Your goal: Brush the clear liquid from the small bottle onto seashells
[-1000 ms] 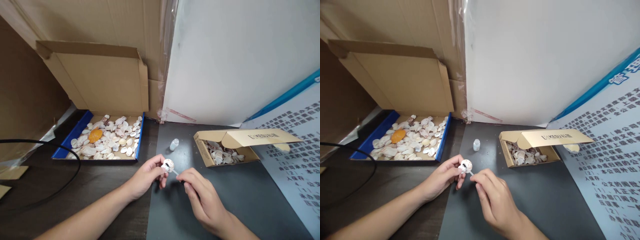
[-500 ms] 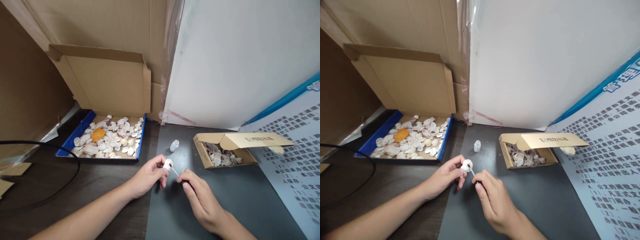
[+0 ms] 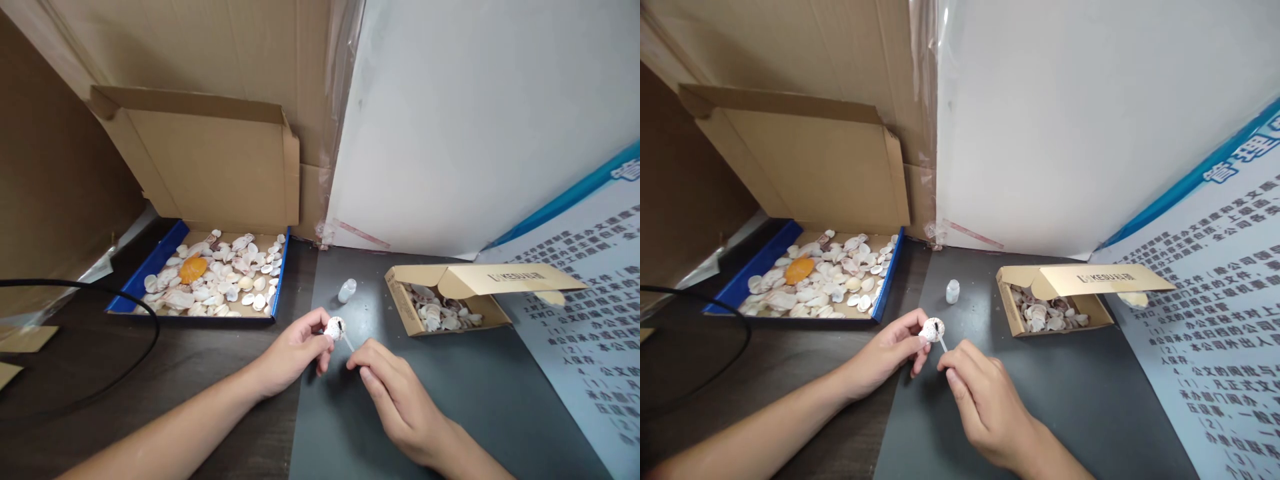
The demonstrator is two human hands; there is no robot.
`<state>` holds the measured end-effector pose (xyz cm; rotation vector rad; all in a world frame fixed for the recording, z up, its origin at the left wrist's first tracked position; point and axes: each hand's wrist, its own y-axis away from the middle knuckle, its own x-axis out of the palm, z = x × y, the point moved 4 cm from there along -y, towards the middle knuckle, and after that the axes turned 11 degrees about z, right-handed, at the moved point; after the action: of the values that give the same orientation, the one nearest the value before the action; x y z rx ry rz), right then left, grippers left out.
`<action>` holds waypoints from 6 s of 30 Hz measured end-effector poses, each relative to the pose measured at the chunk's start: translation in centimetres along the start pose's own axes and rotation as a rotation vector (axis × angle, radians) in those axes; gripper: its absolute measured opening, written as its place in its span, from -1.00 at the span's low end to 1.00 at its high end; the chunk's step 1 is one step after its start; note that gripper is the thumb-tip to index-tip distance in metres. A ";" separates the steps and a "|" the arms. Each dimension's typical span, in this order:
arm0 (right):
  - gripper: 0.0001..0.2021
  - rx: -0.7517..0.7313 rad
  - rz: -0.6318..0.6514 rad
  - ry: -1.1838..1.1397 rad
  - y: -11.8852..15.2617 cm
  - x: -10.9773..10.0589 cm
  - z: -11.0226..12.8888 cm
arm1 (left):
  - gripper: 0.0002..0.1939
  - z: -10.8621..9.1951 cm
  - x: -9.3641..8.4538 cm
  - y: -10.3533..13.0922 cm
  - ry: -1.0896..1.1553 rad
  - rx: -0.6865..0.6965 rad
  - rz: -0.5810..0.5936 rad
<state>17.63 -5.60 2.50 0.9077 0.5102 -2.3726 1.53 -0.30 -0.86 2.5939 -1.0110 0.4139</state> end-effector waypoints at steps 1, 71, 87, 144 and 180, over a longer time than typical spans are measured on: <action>-0.80 -0.002 -0.001 -0.003 0.0 0.0 0.0 | -0.74 0.0 0.0 0.0 -0.002 0.001 0.002; -0.81 0.069 -0.096 0.015 0.3 -0.3 -0.1 | -0.73 -0.1 -0.2 0.2 -0.037 0.052 0.005; -0.85 0.010 -0.089 0.002 0.2 -0.6 0.4 | -0.72 0.1 -0.2 0.2 -0.095 -0.004 0.026; -0.84 0.043 0.034 0.005 0.2 -0.1 0.1 | -0.74 0.1 -0.2 0.1 -0.002 0.019 0.042; -0.94 0.048 -0.013 -0.001 0.6 0.0 0.0 | -0.72 0.1 -0.5 -0.7 -0.033 -0.013 0.191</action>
<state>17.94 -6.07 2.44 0.9271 0.4617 -2.4067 1.69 0.48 -1.34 2.5093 -1.2740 0.4100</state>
